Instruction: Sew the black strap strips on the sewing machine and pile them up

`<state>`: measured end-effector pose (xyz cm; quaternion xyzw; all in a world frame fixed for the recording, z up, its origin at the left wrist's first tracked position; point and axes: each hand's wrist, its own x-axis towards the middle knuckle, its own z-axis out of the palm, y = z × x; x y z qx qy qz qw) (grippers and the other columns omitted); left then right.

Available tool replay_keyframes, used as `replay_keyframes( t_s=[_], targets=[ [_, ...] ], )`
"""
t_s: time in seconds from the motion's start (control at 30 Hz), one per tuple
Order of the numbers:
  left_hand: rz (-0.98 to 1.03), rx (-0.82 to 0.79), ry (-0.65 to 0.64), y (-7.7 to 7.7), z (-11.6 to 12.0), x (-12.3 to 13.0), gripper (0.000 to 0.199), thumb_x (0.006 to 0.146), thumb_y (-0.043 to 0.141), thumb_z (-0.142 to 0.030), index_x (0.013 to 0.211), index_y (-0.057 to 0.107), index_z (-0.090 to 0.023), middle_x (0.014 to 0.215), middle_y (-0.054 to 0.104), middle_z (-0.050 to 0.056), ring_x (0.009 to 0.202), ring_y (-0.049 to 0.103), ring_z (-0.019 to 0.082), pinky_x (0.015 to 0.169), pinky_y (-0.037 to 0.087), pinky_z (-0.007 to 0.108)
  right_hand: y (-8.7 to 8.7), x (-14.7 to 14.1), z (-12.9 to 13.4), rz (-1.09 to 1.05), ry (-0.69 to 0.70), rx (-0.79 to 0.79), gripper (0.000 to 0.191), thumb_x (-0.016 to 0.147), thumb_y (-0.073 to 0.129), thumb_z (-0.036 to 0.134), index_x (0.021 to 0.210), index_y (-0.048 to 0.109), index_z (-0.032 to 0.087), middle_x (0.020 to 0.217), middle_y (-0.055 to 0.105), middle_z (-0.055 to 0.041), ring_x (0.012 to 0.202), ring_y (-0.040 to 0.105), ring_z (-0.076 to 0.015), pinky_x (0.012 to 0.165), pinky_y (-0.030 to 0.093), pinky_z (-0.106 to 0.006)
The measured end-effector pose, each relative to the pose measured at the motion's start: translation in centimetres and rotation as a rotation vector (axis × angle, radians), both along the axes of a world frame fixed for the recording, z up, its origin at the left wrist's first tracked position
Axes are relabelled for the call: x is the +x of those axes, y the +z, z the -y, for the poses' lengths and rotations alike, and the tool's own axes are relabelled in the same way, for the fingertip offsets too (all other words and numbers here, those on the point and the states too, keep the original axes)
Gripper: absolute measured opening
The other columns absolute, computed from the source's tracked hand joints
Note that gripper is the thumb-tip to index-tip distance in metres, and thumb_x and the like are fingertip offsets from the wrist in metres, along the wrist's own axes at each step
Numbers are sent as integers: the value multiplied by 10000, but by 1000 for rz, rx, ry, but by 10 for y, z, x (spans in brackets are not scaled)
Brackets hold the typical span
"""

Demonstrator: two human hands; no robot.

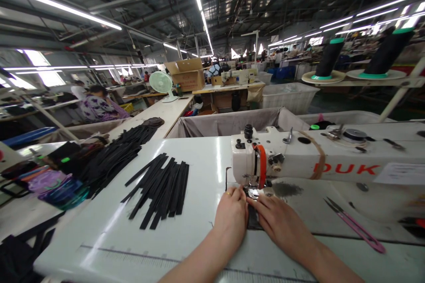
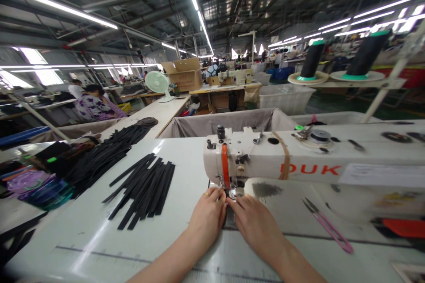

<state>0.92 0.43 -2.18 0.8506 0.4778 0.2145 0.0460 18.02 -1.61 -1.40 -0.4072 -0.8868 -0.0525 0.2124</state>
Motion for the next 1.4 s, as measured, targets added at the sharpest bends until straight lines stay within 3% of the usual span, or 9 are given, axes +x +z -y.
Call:
replay_keyframes(
  t_s=[0.4,0.73,0.87,0.93,1.0,1.13,1.2,1.3,1.4],
  targets=[
    [-34,91,32,-12,-5,2,279,922,398,-135,1090,619,-115,1103,643,140,1020,572,265,902,508,436,-1,1,0,-15,-10,-62,376,825,506,56,1179,578,161,985,642,-97,875,621,-250,762,521,-408],
    [-126,40,-12,11,-3,4,251,877,430,-66,907,677,-105,968,680,122,922,595,245,867,509,377,1,0,1,-38,-32,-102,343,853,487,72,1160,593,186,955,641,-81,851,605,-231,764,498,-379],
    [-28,36,-29,19,-3,-6,221,853,467,-92,858,680,-149,969,678,104,923,601,254,831,514,397,9,-2,5,-46,-62,-181,313,854,502,66,1124,607,184,954,635,-77,893,594,-226,806,481,-369],
    [83,38,59,18,-12,-11,230,870,462,-111,822,677,-177,909,673,83,945,599,247,836,510,392,11,-2,6,-38,-75,-188,302,861,513,81,1132,604,182,960,635,-73,926,587,-223,841,472,-367],
    [91,55,96,16,-21,-13,248,893,444,-135,824,677,-184,951,671,88,1010,590,254,929,474,436,11,-1,6,-30,-81,-186,299,868,520,94,1142,601,181,963,634,-69,930,583,-219,852,468,-362],
    [-63,18,59,16,-29,-14,271,934,437,-219,858,697,-224,1061,687,56,1117,573,262,1103,278,558,8,0,6,-49,-72,-185,312,862,528,94,1155,600,172,974,631,-73,931,581,-220,854,467,-365],
    [-119,25,142,19,-28,-20,280,943,432,-257,896,708,-244,1127,687,48,1179,547,282,1110,235,588,6,1,6,-63,-66,-183,321,860,524,89,1161,601,170,967,628,-73,927,581,-220,854,468,-367],
    [-193,54,379,26,-27,-47,277,921,453,-261,968,726,-248,1219,660,69,1206,537,310,1097,237,597,2,2,7,-78,-61,-179,320,867,507,87,1162,603,170,956,622,-73,917,580,-220,843,470,-366],
    [-281,105,608,31,-30,-80,296,888,477,-256,832,757,-178,1151,688,126,1199,531,348,1099,207,605,3,5,7,-90,-55,-177,316,880,482,89,1161,601,169,945,620,-75,904,580,-216,824,470,-356]
  ],
)
